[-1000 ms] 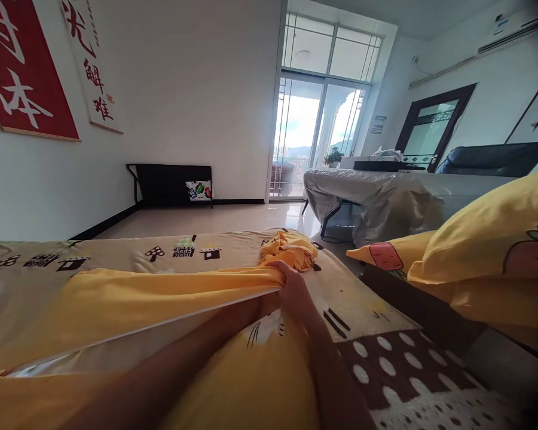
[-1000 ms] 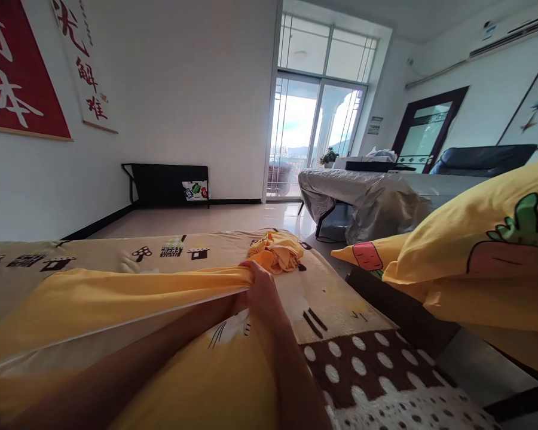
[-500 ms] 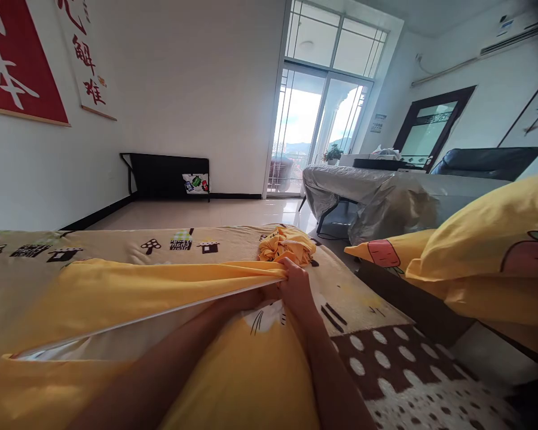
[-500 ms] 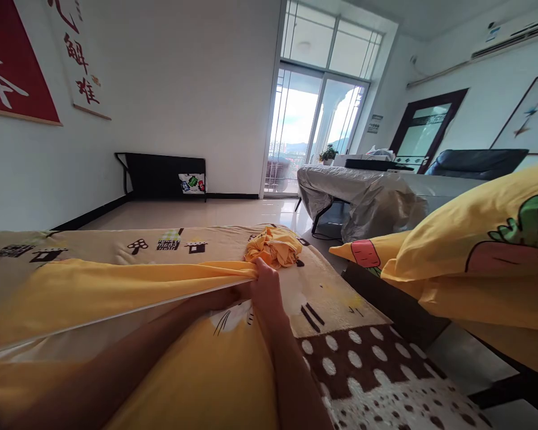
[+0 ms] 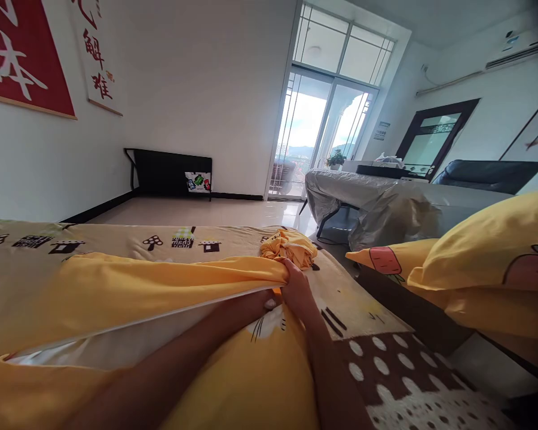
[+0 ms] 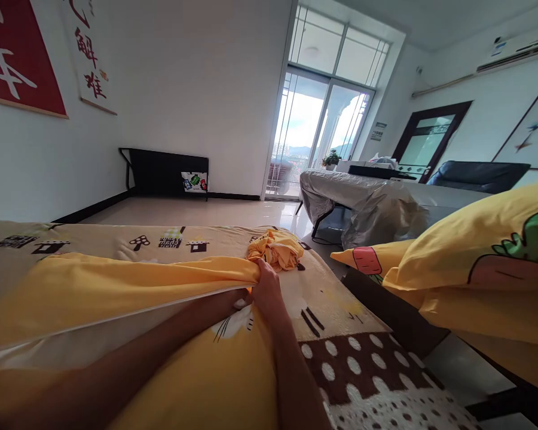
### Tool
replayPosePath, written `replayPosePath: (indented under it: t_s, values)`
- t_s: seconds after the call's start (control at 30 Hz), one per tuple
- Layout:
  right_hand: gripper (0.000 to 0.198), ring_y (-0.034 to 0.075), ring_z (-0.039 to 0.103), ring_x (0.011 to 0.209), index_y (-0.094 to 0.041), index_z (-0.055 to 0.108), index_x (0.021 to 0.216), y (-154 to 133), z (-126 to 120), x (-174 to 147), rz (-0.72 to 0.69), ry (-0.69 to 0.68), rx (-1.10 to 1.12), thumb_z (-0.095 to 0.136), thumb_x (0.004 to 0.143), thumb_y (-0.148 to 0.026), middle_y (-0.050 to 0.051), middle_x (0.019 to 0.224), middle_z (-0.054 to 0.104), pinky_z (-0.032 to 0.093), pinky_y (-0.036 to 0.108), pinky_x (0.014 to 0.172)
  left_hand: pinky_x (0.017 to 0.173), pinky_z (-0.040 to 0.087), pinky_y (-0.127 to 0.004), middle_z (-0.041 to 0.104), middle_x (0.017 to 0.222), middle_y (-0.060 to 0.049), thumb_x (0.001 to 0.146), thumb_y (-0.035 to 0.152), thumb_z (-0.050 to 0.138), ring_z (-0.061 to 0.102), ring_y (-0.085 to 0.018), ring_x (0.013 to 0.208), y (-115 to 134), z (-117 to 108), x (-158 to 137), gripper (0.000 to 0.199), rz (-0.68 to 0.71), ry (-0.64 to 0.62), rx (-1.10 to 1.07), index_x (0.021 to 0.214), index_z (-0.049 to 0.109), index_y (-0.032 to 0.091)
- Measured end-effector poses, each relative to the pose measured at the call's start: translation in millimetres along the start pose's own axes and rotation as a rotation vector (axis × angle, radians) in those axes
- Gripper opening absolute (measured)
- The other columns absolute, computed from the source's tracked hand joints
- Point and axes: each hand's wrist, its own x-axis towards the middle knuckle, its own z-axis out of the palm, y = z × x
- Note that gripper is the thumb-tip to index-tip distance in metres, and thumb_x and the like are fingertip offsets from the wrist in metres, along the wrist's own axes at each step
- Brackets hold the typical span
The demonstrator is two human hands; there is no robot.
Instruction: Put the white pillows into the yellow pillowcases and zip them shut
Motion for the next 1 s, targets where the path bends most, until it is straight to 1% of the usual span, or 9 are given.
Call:
replayPosePath:
  t_s: [0.1, 0.17, 0.3, 0.43, 0.57, 0.67, 0.8, 0.9, 1.0]
  values:
    - [0.044, 0.019, 0.058, 0.087, -0.015, 0.062, 0.098, -6, 1, -2, 0.015, 0.050, -0.099, 0.043, 0.059, -0.007, 0.008, 0.093, 0.066, 0.043, 0.026, 0.076, 0.082, 0.050, -0.026, 0.071, 0.088, -0.001, 0.082, 0.022, 0.051, 0.064, -0.016, 0.084, -1, -1, -1, 0.016, 0.037, -0.119, -0.045, 0.074, 0.065, 0.017]
    - [0.044, 0.019, 0.058, 0.086, -0.015, 0.065, 0.095, -11, 0, -4, 0.024, 0.060, -0.142, 0.042, 0.059, -0.006, 0.008, 0.090, 0.066, 0.042, 0.025, 0.074, 0.076, 0.052, -0.029, 0.070, 0.081, -0.003, 0.080, 0.021, 0.052, 0.064, -0.018, 0.076, -3, 2, -1, 0.014, 0.009, -0.152, -0.053, 0.071, 0.063, 0.016]
    - [0.045, 0.017, 0.060, 0.079, -0.018, 0.066, 0.097, -17, -7, -8, 0.047, 0.058, -0.093, 0.042, 0.061, -0.007, 0.005, 0.085, 0.069, 0.042, 0.024, 0.070, 0.078, 0.052, -0.034, 0.070, 0.093, -0.008, 0.080, 0.022, 0.050, 0.064, -0.022, 0.084, -2, 1, 0, 0.020, -0.063, -0.119, -0.082, 0.091, 0.065, 0.016]
    - [0.042, 0.017, 0.061, 0.078, -0.017, 0.066, 0.096, -17, -11, -7, -0.016, 0.032, 0.124, 0.043, 0.062, -0.011, 0.004, 0.087, 0.070, 0.043, 0.023, 0.069, 0.093, 0.046, -0.032, 0.066, 0.111, -0.005, 0.088, 0.026, 0.042, 0.060, -0.019, 0.099, 7, -7, -3, 0.031, 0.017, -0.038, -0.138, 0.113, 0.059, 0.019]
    - [0.037, 0.016, 0.059, 0.073, -0.016, 0.067, 0.091, -15, -10, -5, -0.031, 0.011, 0.176, 0.046, 0.060, -0.012, 0.002, 0.082, 0.069, 0.042, 0.023, 0.065, 0.100, 0.043, -0.031, 0.062, 0.118, -0.004, 0.093, 0.030, 0.042, 0.054, -0.018, 0.111, 7, -5, -4, 0.028, 0.139, -0.020, 0.085, 0.112, 0.060, 0.020]
    - [0.025, 0.015, 0.055, 0.067, -0.016, 0.065, 0.079, -12, -9, -5, -0.006, -0.025, 0.161, 0.047, 0.061, -0.014, 0.000, 0.071, 0.066, 0.038, 0.021, 0.060, 0.096, 0.044, -0.024, 0.065, 0.111, -0.001, 0.095, 0.021, 0.039, 0.058, -0.013, 0.103, -1, 4, -4, 0.025, 0.353, -0.013, 0.344, 0.099, 0.064, 0.019]
    - [0.012, 0.012, 0.047, 0.061, -0.017, 0.055, 0.062, -7, -7, -5, -0.018, -0.070, 0.089, 0.043, 0.062, -0.015, -0.002, 0.059, 0.056, 0.032, 0.021, 0.055, 0.102, 0.040, -0.031, 0.065, 0.106, -0.009, 0.090, 0.011, 0.040, 0.056, -0.019, 0.106, -8, 13, -3, 0.025, 0.548, 0.025, 0.605, 0.100, 0.064, 0.011]
    - [0.010, 0.012, 0.043, 0.059, -0.017, 0.049, 0.056, -4, -4, -4, -0.028, -0.092, 0.055, 0.041, 0.062, -0.014, -0.002, 0.056, 0.053, 0.029, 0.022, 0.055, 0.103, 0.039, -0.033, 0.065, 0.107, -0.009, 0.090, 0.013, 0.041, 0.057, -0.021, 0.107, -8, 15, -3, 0.026, 0.562, 0.064, 0.753, 0.101, 0.063, 0.011]
    - [0.011, 0.013, 0.046, 0.061, -0.016, 0.050, 0.058, -3, -4, -3, -0.015, -0.103, 0.072, 0.041, 0.062, -0.013, -0.001, 0.058, 0.054, 0.031, 0.023, 0.057, 0.102, 0.039, -0.037, 0.063, 0.114, -0.011, 0.089, 0.015, 0.042, 0.056, -0.023, 0.110, -4, 18, -3, 0.027, 0.447, 0.140, 0.804, 0.106, 0.062, 0.013]
